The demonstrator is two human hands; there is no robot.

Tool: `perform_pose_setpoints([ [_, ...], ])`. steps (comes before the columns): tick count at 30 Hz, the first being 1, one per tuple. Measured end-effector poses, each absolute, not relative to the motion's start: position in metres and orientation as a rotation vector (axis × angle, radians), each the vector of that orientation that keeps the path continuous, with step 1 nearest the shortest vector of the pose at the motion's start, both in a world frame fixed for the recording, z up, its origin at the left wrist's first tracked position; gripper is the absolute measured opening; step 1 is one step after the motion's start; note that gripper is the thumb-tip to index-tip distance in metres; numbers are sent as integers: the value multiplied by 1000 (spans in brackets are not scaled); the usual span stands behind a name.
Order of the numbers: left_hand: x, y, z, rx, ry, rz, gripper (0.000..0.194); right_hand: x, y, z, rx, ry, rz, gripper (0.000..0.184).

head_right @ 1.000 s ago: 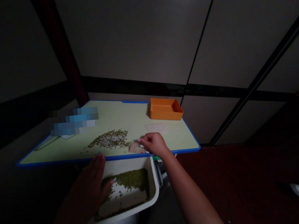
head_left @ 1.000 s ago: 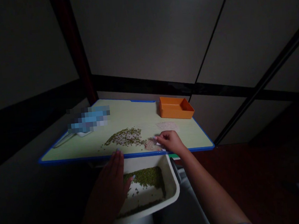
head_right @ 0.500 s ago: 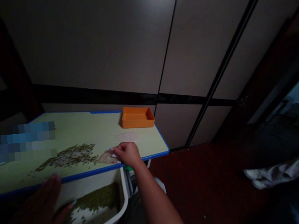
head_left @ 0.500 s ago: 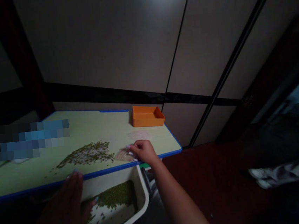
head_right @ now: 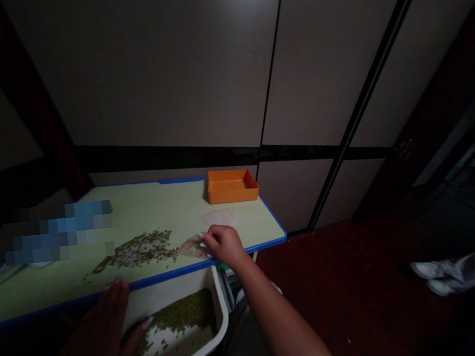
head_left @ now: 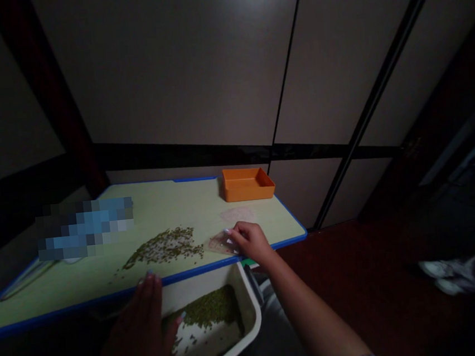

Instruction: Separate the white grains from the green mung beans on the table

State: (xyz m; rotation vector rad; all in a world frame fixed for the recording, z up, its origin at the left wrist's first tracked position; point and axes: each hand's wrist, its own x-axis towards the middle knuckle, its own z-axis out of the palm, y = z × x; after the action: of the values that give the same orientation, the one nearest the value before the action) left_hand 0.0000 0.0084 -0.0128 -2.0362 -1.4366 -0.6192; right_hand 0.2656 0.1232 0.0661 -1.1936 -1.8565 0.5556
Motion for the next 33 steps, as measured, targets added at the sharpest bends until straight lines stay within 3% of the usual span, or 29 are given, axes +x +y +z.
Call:
perform_pose_setpoints([
  [7,5,7,-9,-2039,-1488,-651,86,270,101,72,-1044,-2170,-361,37],
  [10,6,4,-9,-2062,-1533,-639,85,263,94,69,-837,-2260,-602,39],
  [21,10,5,-6,-1983,-1478,-671,81,254,84,63,-542,-2382,-744,36],
  [28,10,3,-2,-1979,-1452,-668,79,251,82,65,-543,-2372,-784,21],
  [33,10,2,-1,-1992,-1461,-650,80,254,82,65,-563,-2297,-801,22],
])
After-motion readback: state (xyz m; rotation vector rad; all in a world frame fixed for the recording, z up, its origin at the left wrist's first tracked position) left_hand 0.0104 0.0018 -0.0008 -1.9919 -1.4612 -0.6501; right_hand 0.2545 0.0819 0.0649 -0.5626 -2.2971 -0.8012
